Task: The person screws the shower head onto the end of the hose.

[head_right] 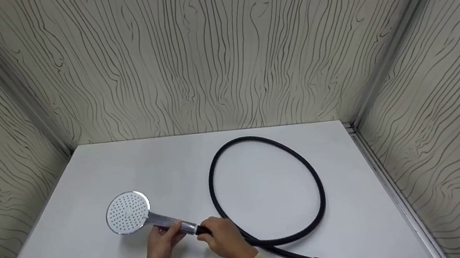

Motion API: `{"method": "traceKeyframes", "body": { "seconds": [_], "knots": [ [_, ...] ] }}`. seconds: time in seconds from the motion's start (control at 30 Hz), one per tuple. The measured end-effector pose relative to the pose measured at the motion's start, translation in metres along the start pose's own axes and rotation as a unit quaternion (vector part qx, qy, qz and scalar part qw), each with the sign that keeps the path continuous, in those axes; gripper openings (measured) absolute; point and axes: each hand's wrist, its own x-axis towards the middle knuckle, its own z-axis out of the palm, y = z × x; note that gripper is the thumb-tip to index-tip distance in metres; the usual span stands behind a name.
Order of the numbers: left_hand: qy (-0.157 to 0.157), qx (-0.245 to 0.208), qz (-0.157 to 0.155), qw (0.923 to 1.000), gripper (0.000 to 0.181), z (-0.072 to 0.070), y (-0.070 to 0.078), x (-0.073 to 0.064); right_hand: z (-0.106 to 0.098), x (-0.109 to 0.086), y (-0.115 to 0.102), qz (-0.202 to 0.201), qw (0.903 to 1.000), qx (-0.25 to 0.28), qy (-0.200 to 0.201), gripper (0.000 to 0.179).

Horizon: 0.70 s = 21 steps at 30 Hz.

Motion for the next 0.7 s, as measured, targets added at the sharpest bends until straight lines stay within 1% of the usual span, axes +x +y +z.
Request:
{"method": "traceKeyframes", "body": {
  "seconds": [0.07, 0.13, 0.23, 0.27, 0.33, 0.43, 0.5, 0.57, 0.7],
  "knots": [
    [-0.016, -0.002, 0.001, 0.9999, 0.059, -0.002, 0.0, 0.001, -0.004, 0.001, 0.002, 0.008, 0.9988, 0.019, -0.043, 0.013],
    [-0.031, -0.002, 0.004, 0.9995, 0.062, -0.003, 0.0, 0.001, -0.007, 0.002, 0.004, 0.02, 0.9957, 0.044, -0.079, 0.018],
    [-0.046, 0.003, 0.01, 0.9989, 0.063, -0.004, -0.001, -0.001, -0.01, 0.003, 0.007, 0.04, 0.9904, 0.079, -0.106, 0.023],
    [-0.044, 0.007, 0.014, 0.9989, 0.062, -0.004, -0.001, -0.001, -0.01, 0.003, 0.007, 0.043, 0.9897, 0.086, -0.106, 0.024],
    [-0.029, 0.012, 0.025, 0.9992, 0.059, -0.002, 0.0, -0.002, -0.009, 0.003, 0.007, 0.048, 0.9896, 0.094, -0.097, 0.025],
    [0.01, 0.015, 0.033, 0.9993, 0.053, 0.0, -0.001, -0.003, -0.006, 0.003, 0.006, 0.052, 0.9917, 0.091, -0.074, 0.026],
    [0.035, 0.016, 0.028, 0.9989, 0.049, 0.002, -0.001, -0.002, -0.004, 0.002, 0.004, 0.055, 0.9931, 0.087, -0.057, 0.025],
    [0.048, 0.013, 0.016, 0.9986, 0.05, 0.003, -0.001, -0.002, -0.002, 0.002, 0.003, 0.057, 0.9944, 0.079, -0.041, 0.022],
    [0.05, -0.008, -0.003, 0.9987, 0.053, 0.004, 0.0, 0.0, 0.001, 0.0, -0.001, 0.063, 0.9959, 0.064, -0.007, 0.019]
  ]
}}
